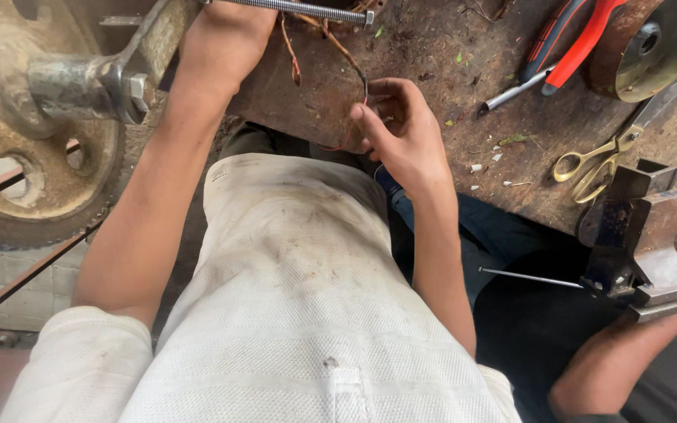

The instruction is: The person uses shears to cut and trim copper wires on a motor stator coil, then connects a red wire to the coil terminals. The work is performed at a cluttered workbench in a workshop environment.

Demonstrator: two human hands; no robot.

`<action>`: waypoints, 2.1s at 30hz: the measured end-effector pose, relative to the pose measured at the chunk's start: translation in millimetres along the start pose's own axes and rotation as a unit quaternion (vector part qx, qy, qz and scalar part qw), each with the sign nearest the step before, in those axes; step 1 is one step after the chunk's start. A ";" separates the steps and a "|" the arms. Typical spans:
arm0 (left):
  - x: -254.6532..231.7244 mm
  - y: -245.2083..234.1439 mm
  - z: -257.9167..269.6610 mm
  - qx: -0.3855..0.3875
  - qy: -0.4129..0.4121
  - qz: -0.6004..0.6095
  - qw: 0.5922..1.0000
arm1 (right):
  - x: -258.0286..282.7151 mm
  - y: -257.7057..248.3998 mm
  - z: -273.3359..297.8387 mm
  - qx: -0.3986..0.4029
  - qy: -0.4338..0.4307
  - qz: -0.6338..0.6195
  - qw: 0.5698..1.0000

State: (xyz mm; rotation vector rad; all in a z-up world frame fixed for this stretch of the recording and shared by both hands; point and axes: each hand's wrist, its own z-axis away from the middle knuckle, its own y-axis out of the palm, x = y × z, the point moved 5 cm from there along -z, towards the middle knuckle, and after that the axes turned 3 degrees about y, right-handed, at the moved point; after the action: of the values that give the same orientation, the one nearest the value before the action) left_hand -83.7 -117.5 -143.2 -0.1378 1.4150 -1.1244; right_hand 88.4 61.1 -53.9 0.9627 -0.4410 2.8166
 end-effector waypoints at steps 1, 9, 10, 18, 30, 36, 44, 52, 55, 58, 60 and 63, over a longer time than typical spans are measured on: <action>9.3 5.8 -0.9 0.013 -0.031 0.049 0.998 | 5.0 0.9 -4.3 -0.029 -0.013 0.063 0.997; -1.6 -30.4 43.7 0.023 -0.158 0.159 0.974 | 14.2 -15.3 -26.5 -0.020 0.019 -0.046 0.999; -6.4 -39.3 61.3 0.028 -0.182 0.097 0.978 | 15.2 -21.0 -29.8 -0.023 0.010 -0.068 0.997; -39.7 -57.4 115.3 -0.012 -0.031 0.154 0.988 | 8.9 -27.3 -32.1 -0.002 -0.036 -0.149 0.988; -43.2 -65.6 176.9 -0.004 -0.050 0.018 0.999 | 0.5 -74.5 30.9 -0.161 -0.202 -0.077 0.963; -41.2 -72.1 218.6 0.035 -0.100 -0.077 0.991 | 22.9 -48.4 42.9 -0.160 -0.326 -0.063 0.929; 1.5 -94.6 247.5 0.103 -0.045 -0.131 0.985 | 80.5 49.3 138.5 -0.021 -0.594 -0.027 0.804; 107.5 -183.3 304.0 -0.069 -0.043 -0.047 0.996 | 90.2 272.9 164.2 0.166 -0.550 0.022 0.819; 155.3 -224.2 341.9 -0.160 -0.080 0.124 0.976 | 106.3 370.3 164.1 0.211 -0.522 0.108 0.820; 186.7 -271.8 361.7 -0.290 -0.034 0.083 0.953 | 139.2 451.8 170.9 0.200 -0.645 0.218 0.705; 220.7 -299.4 364.8 -0.288 -0.076 0.094 0.950 | 154.6 495.5 155.2 0.201 -0.640 0.244 0.701; 282.0 -334.6 354.3 -0.318 -0.118 0.045 0.939 | 156.2 559.3 85.0 0.231 -0.574 0.270 0.738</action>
State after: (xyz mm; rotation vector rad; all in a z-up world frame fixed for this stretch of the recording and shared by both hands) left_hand -36.9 -667.2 -30.7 -0.6406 1.5022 -0.5175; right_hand -106.9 -491.4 -22.8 3.1085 -0.0676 2.3197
